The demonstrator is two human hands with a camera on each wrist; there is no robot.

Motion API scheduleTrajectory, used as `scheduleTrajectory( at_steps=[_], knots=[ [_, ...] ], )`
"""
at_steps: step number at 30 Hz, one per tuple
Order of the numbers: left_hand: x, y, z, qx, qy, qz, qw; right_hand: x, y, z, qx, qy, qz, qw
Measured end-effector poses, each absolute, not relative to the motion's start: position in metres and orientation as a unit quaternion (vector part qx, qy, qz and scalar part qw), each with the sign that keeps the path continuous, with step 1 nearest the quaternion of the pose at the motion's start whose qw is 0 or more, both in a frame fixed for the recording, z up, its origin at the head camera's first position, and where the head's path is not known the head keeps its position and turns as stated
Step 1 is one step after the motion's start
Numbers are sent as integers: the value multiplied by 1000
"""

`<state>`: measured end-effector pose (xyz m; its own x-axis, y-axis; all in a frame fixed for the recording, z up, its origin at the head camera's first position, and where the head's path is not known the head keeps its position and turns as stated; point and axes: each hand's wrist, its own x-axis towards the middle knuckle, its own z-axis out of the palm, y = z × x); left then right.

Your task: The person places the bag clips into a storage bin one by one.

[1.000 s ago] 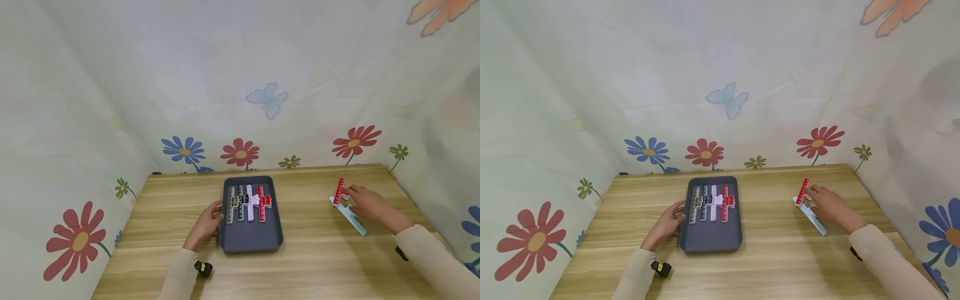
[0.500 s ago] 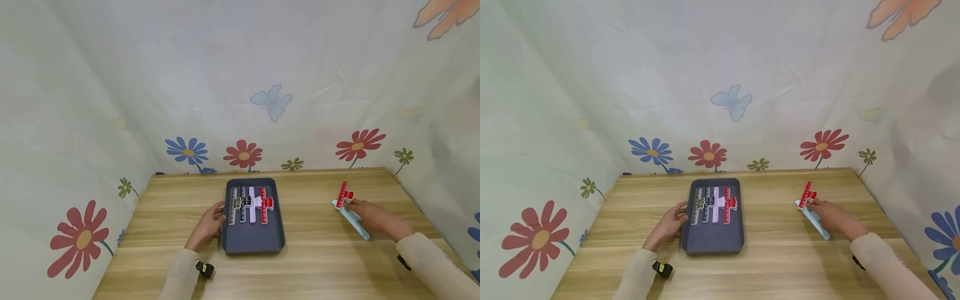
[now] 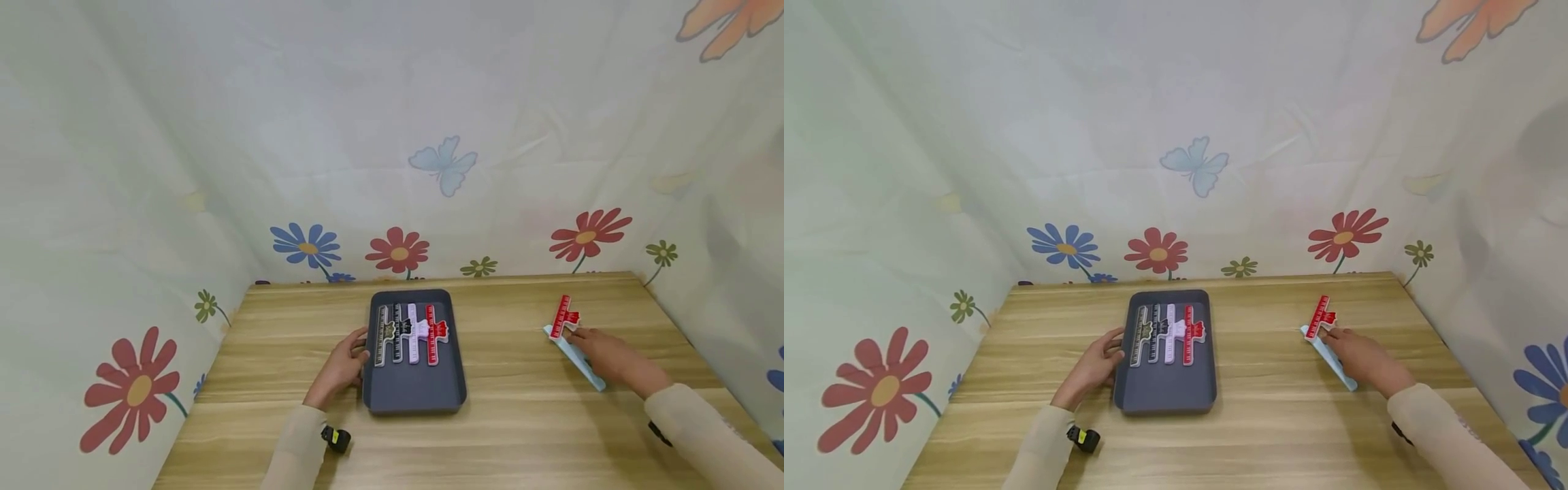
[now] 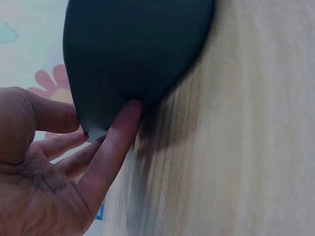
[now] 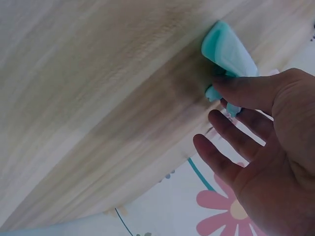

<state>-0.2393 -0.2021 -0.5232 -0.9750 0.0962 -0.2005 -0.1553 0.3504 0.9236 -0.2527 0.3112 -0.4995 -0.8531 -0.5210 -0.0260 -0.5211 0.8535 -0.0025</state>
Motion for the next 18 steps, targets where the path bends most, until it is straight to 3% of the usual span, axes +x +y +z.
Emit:
scheduleTrajectory(
  at_steps=[9, 18],
  knots=[
    [-240, -200, -519, -16, 819, 563, 110, -253, 313, -505, -300, 952, 21, -54],
    [-238, -201, -519, -19, 822, 557, 113, -250, 303, -504, -302, 952, 38, -45]
  ],
)
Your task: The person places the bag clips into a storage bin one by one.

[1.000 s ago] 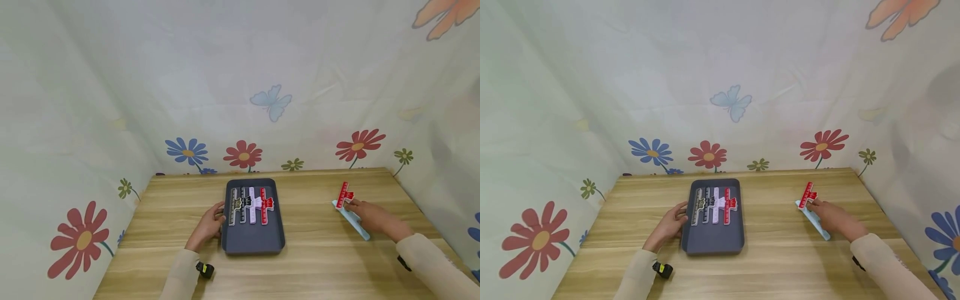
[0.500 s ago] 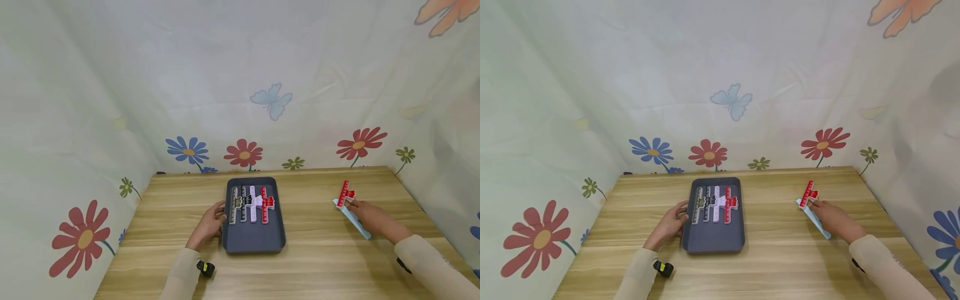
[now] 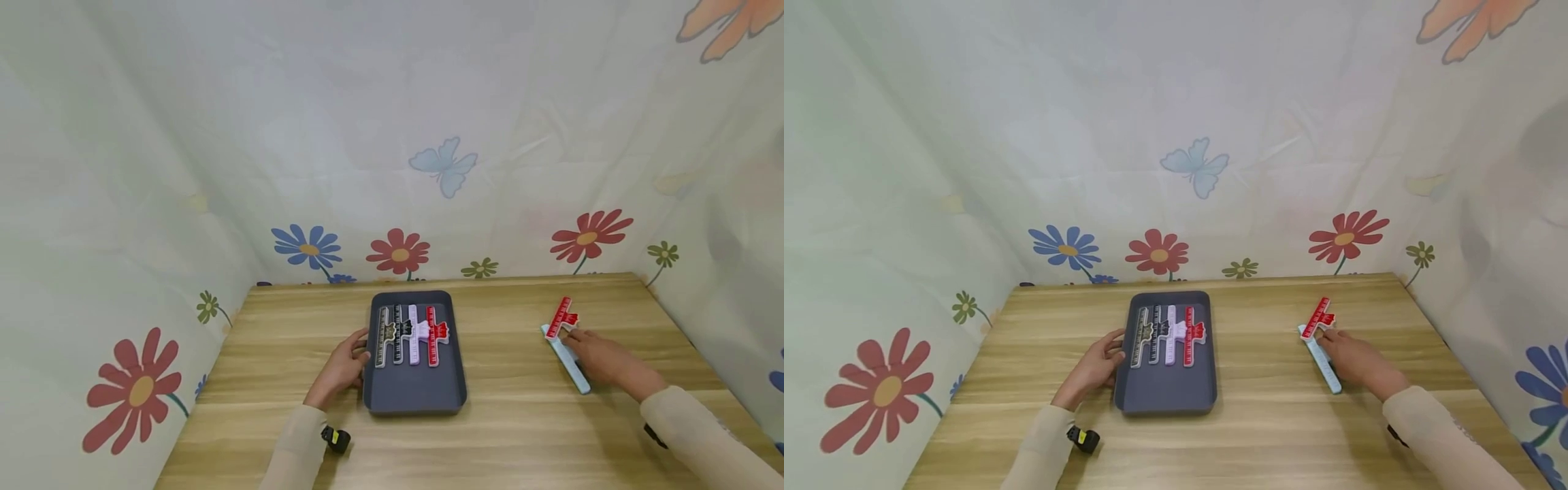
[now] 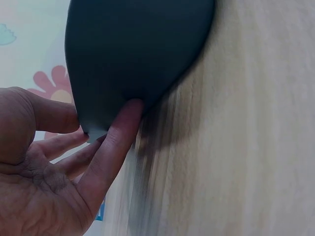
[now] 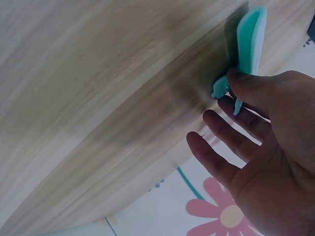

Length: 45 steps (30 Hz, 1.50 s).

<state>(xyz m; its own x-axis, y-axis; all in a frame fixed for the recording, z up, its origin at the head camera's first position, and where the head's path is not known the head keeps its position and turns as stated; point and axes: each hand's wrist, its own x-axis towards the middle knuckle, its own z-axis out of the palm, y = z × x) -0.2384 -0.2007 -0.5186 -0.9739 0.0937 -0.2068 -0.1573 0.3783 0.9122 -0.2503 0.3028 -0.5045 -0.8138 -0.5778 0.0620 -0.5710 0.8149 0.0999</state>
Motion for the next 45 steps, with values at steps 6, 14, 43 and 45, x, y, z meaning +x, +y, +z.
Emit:
scheduleTrajectory(
  at_steps=[6, 14, 43, 45],
  knots=[
    [-240, -199, -519, -20, 822, 558, 114, -247, 294, -501, 289, -956, -39, 22],
    [-240, -201, -521, -23, 819, 562, 119, -243, 283, -497, 293, -956, 13, -25],
    [-239, -202, -521, -12, 826, 552, 111, -247, 255, -495, 298, -953, 27, -43],
    [-238, -202, -521, -12, 825, 554, 113, -247, 252, -495, 298, -954, 25, -38]
  ],
)
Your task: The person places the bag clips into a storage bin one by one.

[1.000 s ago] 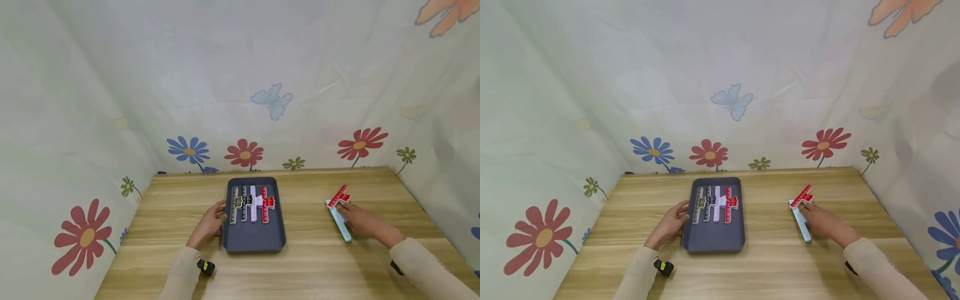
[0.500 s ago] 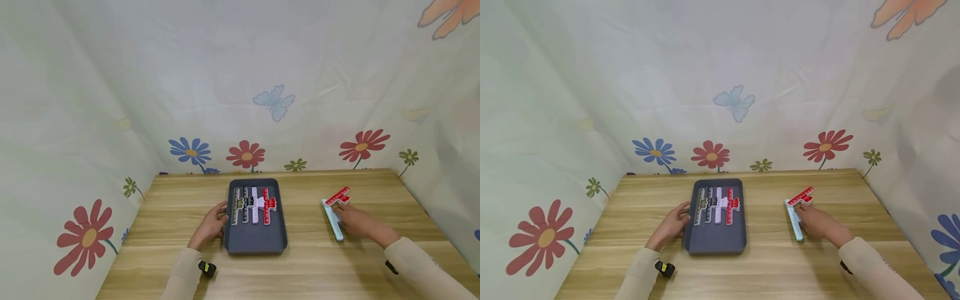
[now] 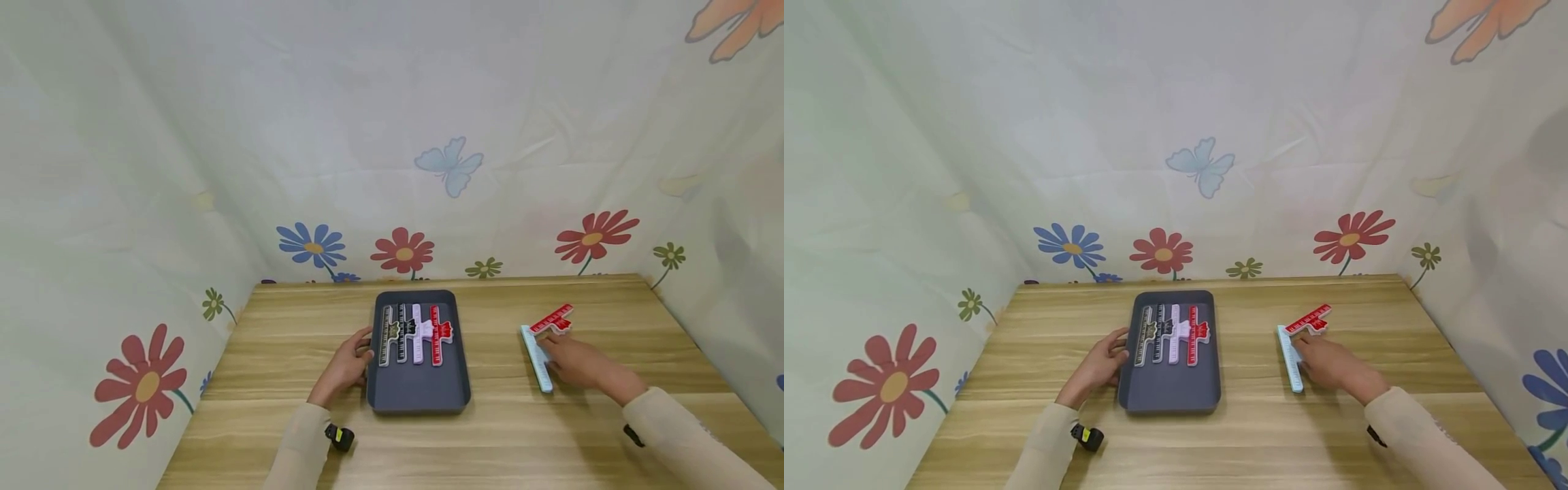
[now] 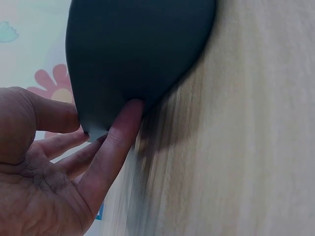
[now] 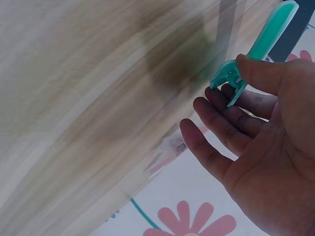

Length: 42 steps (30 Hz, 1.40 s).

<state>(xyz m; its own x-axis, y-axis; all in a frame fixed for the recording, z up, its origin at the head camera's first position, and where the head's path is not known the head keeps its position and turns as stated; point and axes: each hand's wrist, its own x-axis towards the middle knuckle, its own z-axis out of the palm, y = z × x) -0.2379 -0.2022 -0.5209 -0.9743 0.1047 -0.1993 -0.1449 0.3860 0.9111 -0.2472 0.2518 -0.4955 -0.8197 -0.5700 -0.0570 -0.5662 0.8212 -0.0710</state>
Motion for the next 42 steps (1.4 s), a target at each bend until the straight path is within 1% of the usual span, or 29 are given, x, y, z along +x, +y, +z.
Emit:
scheduleTrajectory(
  at_steps=[6, 17, 25, 34, 42],
  knots=[
    [-238, -202, -521, -14, 824, 556, 112, -246, 240, -488, -286, 958, -28, 20],
    [-237, -202, -522, -17, 818, 563, 113, -243, 222, -475, -278, 959, -45, 25],
    [-237, -201, -522, -10, 822, 558, 112, -240, 206, -463, -299, 953, -45, -15],
    [-237, -202, -520, -11, 825, 555, 110, -240, 189, -451, -308, 950, -42, -40],
    [-237, -202, -521, -16, 824, 556, 110, -240, 170, -443, -300, 952, -41, -40]
  ],
)
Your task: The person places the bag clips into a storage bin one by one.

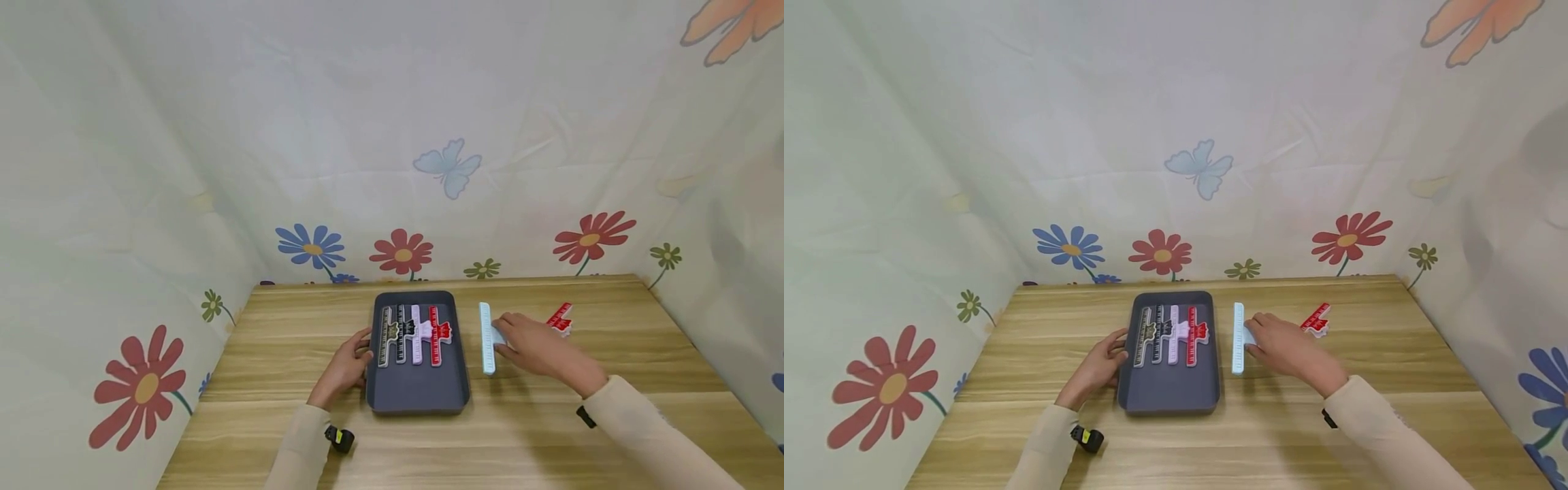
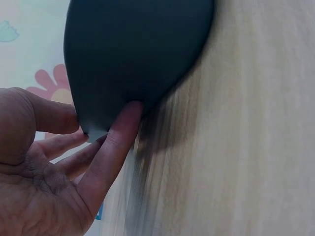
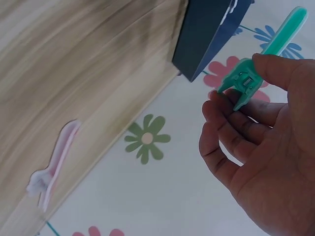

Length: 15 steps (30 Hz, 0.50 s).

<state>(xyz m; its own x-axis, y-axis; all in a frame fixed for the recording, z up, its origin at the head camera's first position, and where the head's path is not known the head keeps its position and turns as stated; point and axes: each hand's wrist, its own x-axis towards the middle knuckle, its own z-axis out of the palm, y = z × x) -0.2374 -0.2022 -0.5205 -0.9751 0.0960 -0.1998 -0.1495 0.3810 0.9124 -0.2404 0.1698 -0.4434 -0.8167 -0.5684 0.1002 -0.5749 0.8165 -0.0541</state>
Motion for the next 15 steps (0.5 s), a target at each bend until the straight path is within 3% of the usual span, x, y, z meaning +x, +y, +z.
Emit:
scheduleTrajectory(
  at_steps=[15],
  knots=[
    [-237, -201, -521, -17, 821, 560, 111, -244, 114, -432, 325, -944, 30, 47]
  ],
)
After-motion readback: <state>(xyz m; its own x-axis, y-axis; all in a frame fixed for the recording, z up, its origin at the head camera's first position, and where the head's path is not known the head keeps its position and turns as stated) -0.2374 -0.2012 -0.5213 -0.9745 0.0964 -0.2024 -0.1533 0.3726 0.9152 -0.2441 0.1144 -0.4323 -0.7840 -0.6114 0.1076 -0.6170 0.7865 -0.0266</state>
